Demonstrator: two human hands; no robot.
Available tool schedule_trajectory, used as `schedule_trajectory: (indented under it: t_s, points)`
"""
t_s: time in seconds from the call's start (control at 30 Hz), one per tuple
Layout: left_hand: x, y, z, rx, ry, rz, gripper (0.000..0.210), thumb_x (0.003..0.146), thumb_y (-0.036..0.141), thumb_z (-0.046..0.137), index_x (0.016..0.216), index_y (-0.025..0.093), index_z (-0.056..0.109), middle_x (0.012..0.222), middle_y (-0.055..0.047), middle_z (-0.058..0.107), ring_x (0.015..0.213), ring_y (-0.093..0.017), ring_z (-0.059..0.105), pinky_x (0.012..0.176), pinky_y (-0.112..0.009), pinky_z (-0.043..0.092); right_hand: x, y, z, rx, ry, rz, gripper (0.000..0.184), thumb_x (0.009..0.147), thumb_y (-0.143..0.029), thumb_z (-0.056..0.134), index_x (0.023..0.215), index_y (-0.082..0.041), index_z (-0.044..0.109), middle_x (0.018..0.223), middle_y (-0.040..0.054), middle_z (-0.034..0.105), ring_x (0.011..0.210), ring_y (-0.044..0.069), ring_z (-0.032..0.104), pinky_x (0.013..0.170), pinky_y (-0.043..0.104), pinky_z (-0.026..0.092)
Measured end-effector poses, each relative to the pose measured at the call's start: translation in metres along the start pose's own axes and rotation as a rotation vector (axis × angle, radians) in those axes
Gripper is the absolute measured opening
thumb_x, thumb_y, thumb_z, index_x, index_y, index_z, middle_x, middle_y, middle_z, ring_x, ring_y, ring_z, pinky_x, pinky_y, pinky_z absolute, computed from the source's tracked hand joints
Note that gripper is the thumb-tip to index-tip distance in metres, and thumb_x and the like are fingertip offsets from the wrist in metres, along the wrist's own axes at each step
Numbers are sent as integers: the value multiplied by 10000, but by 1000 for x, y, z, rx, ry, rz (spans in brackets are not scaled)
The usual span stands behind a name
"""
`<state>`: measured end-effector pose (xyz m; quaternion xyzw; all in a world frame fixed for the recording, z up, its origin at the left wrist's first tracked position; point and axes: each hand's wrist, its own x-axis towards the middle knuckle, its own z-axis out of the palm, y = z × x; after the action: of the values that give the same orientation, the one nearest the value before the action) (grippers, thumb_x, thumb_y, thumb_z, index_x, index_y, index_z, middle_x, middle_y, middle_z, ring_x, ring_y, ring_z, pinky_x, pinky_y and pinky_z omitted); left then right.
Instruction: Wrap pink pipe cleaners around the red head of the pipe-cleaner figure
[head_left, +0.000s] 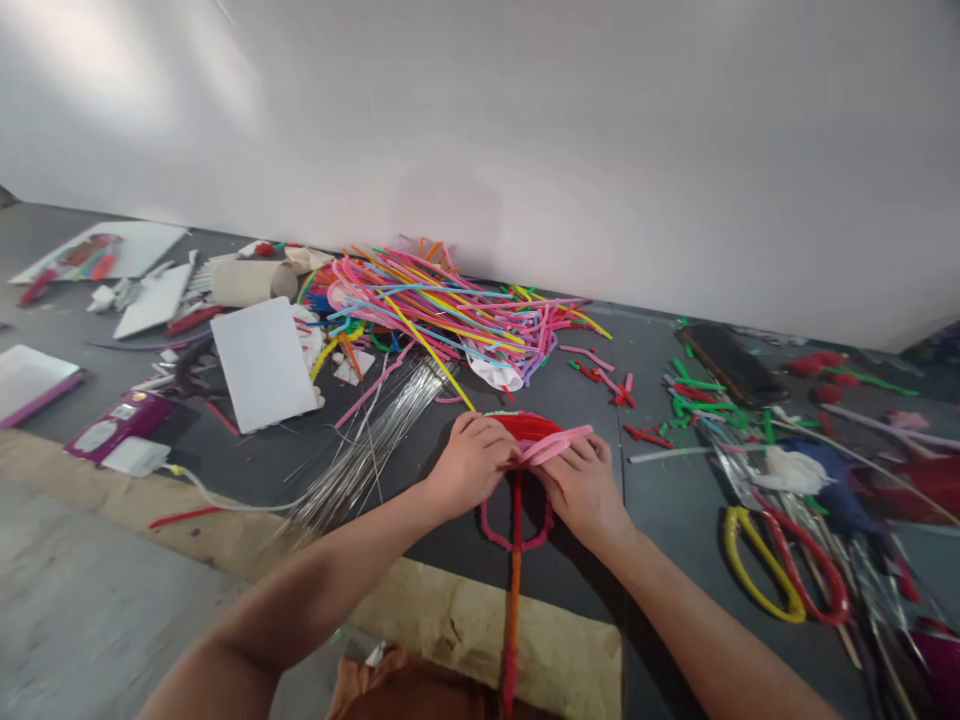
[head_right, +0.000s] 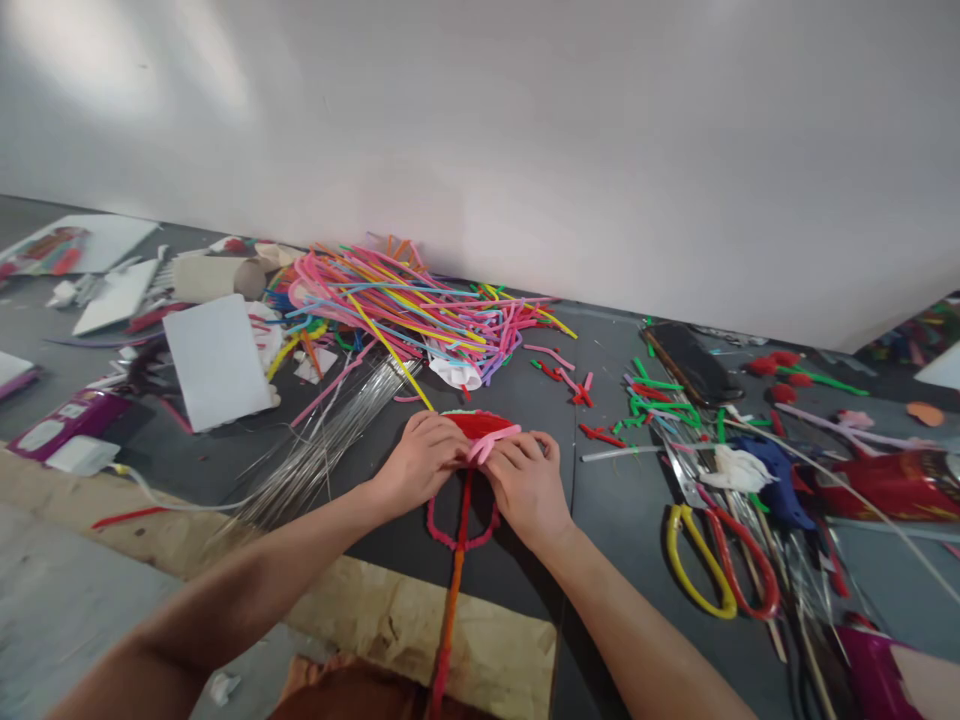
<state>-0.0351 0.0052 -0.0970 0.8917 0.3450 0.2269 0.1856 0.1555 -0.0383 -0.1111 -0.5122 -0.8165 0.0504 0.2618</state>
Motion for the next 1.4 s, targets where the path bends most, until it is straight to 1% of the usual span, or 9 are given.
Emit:
schedule_trajectory:
  t_s: [0.23, 0.33, 0.5, 0.63, 0.77, 0.87, 1.07, 1.23, 1.4]
  points:
    - [1, 5, 2, -74, 36, -102, 127, 825, 164, 544, 832, 220, 658, 758, 6, 684, 871, -160, 569, 870, -355, 337, 2, -1, 3, 72, 37, -15, 204, 912, -238, 473, 872, -228, 673, 849, 22, 710, 858, 179, 550, 862, 365, 276]
    - [2, 5, 2, -97, 31, -139, 104, 803, 165, 581, 794, 216, 671, 760, 4, 677, 865, -158, 574, 866, -355, 343, 2, 0, 5, 90, 46, -12, 203, 912, -247, 482, 835, -219, 668, 809, 19, 708, 820, 168, 548, 830, 345, 285]
    - [3, 4, 2, -80, 40, -77, 119, 808, 200, 579, 767, 230, 686, 811, 6, 695, 890, -153, 583, 930, -369, 325, 4, 2, 6, 143, 31, 56, 170, 886, -277, 532, 797, -223, 665, 784, 13, 696, 796, 168, 557, 792, 330, 304]
    - [3, 7, -1, -52, 51, -32, 109, 781, 222, 580, 722, 219, 672, 766, 11, 696, 850, -146, 595, 939, -373, 322, 4, 2, 6, 168, 28, 81, 170, 884, -272, 524, 792, -217, 655, 763, 18, 686, 802, 181, 569, 793, 338, 318]
    - [3, 8, -1, -23, 42, -37, 169, 818, 339, 574, 732, 233, 673, 766, 20, 702, 866, -145, 596, 941, -375, 315, 4, 3, 7, 165, 28, 126, 171, 881, -306, 518, 905, -226, 667, 864, 51, 705, 856, 212, 589, 787, 358, 343]
    - [3, 8, 1, -16, 40, -45, 215, 849, 311, 538, 701, 239, 677, 795, 26, 709, 865, -133, 597, 946, -372, 306, 5, 2, 5, 203, 20, 119, 186, 875, -316, 532, 987, -250, 665, 943, 41, 711, 900, 212, 603, 818, 369, 360]
    - [3, 8, -1, -67, 9, -84, 222, 850, 304, 537, 691, 227, 672, 819, 26, 710, 882, -142, 590, 934, -370, 316, 7, 0, 0, 368, 41, 130, 134, 837, -326, 588, 889, -251, 686, 864, 26, 718, 845, 203, 622, 813, 376, 393]
    - [4, 9, -3, -70, -15, -108, 226, 848, 293, 538, 672, 224, 661, 826, 25, 706, 887, -144, 593, 952, -374, 318, 7, 1, 2, 366, 37, 132, 129, 837, -308, 592, 906, -261, 691, 839, 10, 716, 828, 186, 621, 792, 357, 400]
    - [6, 8, -3, -60, 18, -73, 237, 858, 271, 523, 680, 222, 672, 794, 10, 712, 864, -155, 607, 918, -369, 358, 10, -2, 0, 331, -4, 131, 155, 857, -291, 567, 958, -273, 683, 872, 3, 717, 860, 181, 617, 808, 349, 386]
